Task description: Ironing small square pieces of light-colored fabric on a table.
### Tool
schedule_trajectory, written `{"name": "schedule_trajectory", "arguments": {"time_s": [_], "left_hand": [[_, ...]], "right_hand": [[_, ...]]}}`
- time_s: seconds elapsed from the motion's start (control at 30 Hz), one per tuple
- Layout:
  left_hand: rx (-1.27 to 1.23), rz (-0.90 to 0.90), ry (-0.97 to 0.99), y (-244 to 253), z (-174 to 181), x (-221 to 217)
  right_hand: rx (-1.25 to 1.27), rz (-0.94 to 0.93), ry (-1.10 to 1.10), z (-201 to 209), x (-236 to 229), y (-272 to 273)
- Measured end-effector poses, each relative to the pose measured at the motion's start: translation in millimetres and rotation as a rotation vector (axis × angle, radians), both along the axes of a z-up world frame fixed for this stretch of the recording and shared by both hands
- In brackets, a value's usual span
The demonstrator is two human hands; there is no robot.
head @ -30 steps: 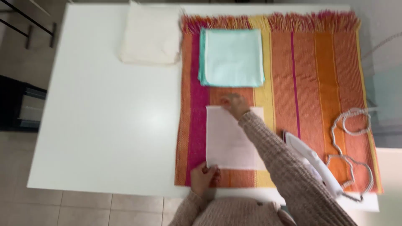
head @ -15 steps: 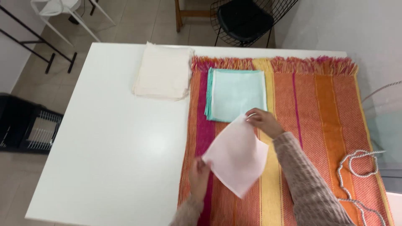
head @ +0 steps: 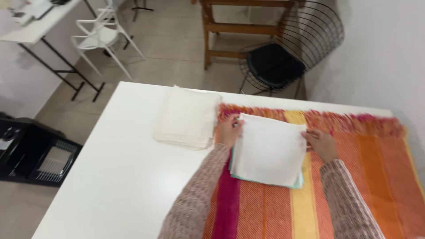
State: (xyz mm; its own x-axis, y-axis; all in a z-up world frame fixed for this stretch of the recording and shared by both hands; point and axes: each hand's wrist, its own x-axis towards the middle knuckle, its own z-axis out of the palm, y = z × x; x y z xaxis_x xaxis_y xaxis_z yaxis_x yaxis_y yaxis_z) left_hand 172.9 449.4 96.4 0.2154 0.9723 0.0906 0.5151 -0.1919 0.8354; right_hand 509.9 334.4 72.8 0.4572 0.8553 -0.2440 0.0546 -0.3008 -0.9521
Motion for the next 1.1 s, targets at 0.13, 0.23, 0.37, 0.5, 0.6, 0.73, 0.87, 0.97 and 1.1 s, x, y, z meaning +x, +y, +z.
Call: {"name": "schedule_trajectory", "arguments": {"time_s": [0.13, 0.23, 0.37, 0.5, 0.6, 0.73, 0.87, 0.97, 1.1], "left_hand": [[-0.046, 0.035, -0.497, 40, -63, 5], [0.003, 0.157, -0.307, 32, -30, -47], [0.212, -0.033, 0.193, 37, -43, -125], [0.451, -0.163, 0.492, 42, -76, -138], [0.492, -0.068, 0.551, 36, -76, -122], [0.45, 0.044, 0.535, 43, -70, -112], [-0.035, 0.359, -0.096, 68, -61, -123], [0.152, 0.424, -0.233, 69, -45, -124], [0.429, 0.102, -0.009, 15, 17, -111]], "right_hand": [[0.023, -0.023, -0.046, 10, -18, 15], [-0.212, 0.014, -0.45, 59, -36, -2], [-0.35, 0.08, -0.624, 108, -31, -35], [-0.359, 0.122, -0.784, 142, -53, -75], [-0.442, 0.16, -0.811, 149, -59, -113], [-0.597, 0.101, -0.849, 157, -70, -169], [-0.262, 0.147, -0.767, 113, -63, -225], [-0.087, 0.288, -0.746, 93, -76, -248], [0.271, 0.299, -0.794, 100, -144, -259]]}}
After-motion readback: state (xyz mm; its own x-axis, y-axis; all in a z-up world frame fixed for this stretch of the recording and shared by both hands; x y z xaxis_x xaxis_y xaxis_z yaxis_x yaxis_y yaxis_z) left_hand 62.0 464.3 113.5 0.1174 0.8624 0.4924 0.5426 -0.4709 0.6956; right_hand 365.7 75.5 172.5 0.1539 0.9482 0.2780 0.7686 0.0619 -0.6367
